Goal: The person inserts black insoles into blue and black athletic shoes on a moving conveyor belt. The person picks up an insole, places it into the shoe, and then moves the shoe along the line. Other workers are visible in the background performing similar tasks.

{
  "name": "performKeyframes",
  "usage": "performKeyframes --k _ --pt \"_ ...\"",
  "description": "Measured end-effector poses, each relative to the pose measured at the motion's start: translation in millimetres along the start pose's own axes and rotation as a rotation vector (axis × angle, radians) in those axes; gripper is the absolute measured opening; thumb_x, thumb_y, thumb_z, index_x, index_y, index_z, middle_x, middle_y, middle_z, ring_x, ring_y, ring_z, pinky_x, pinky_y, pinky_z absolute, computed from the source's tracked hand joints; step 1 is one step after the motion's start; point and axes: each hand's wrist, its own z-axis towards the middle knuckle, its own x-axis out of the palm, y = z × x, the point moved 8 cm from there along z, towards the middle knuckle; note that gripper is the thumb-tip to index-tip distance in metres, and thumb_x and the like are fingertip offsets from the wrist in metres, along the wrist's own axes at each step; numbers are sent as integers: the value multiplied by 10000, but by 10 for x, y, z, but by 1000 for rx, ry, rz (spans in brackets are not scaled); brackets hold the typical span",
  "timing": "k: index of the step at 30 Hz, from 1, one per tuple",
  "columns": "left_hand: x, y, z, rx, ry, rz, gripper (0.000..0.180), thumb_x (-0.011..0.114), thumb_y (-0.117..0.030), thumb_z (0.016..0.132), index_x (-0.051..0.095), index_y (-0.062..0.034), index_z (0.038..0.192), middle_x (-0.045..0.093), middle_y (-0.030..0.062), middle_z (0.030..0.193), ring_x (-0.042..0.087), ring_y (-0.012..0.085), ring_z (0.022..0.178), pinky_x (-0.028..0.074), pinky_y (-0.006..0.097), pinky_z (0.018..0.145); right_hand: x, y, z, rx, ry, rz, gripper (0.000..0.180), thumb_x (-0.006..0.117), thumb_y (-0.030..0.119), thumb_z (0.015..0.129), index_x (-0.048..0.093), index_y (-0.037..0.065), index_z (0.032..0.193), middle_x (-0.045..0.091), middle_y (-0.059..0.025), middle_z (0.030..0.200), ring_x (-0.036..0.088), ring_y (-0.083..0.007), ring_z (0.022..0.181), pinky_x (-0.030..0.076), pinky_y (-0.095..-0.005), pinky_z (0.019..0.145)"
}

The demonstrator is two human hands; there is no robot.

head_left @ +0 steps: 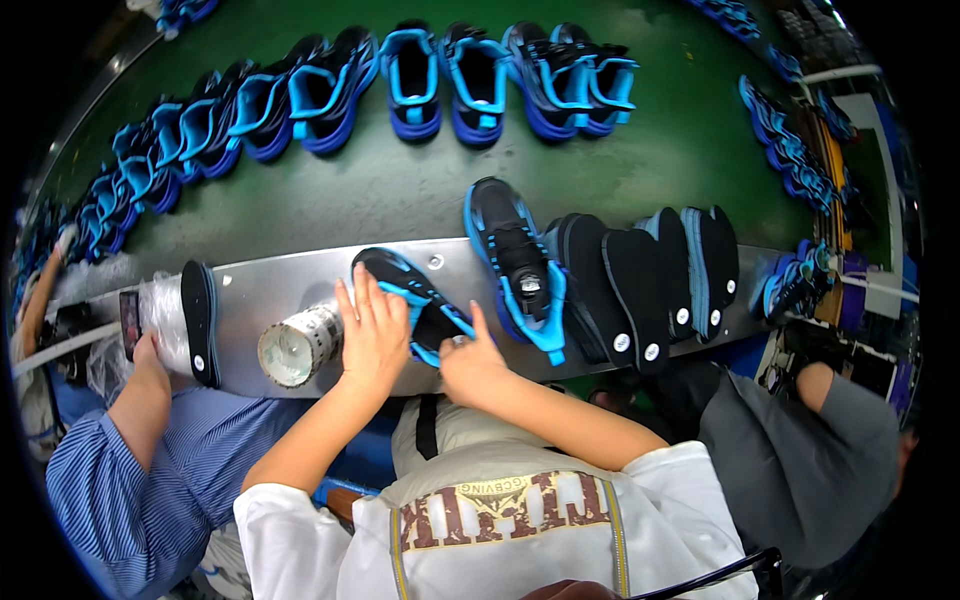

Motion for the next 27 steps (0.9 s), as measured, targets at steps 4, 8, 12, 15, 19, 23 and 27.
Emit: performKeyframes --k 4,8,12,15,19,23,27 --pt "-108 -160 51 174 12 28 122 436 -123 730 460 -5 752 335 282 1233 219 362 1230 179 571 947 -73 -91 -85 -28 -19 165 392 531 270 718 525 -49 946 587 -170 818 569 -250 848 75 -503 995" --pt "-76 10 118 212 145 -390 112 443 -57 744 473 47 773 308 276 1248 230 366 1222 247 471 952 -456 -344 -859 -279 -636 713 382 586 220 737 500 43 1065 546 -136 987 519 -257 949 344 -415 881" --pt "-386 469 108 -82 80 -1029 35 458 47 704 438 21 691 458 252 1117 501 341 1008 443 333 734 -924 -1594 -1914 144 -1178 669 223 574 35 694 545 23 915 542 -112 911 548 -233 749 442 -313 697" --pt "-490 855 -34 -525 -222 -1729 104 402 86 688 434 -11 666 519 123 958 527 156 786 414 231 608 -618 -2743 -2665 657 -1365 392 246 565 83 713 527 8 944 526 -138 943 506 -270 895 404 -327 793" --pt "-972 -87 178 85 100 -1152 278 441 79 583 531 -55 809 537 80 811 494 153 619 403 259 537 21 -3585 -2999 954 -963 400 433 657 195 644 469 16 990 514 -196 945 482 -346 924 389 -363 808" --pt "-8 -1016 -198 542 714 -275 234 558 -168 666 586 -108 891 570 86 834 541 255 786 442 362 667 90 -3581 -2855 990 -790 529 466 688 209 609 444 12 954 528 -208 909 507 -358 894 401 -371 774" --pt "286 -1117 -119 654 1365 -396 415 510 -401 769 583 -68 1005 544 120 1065 533 293 911 403 387 778 154 -3594 -2864 990 -880 472 515 682 222 630 431 33 1038 521 -232 992 498 -369 945 397 -372 802"
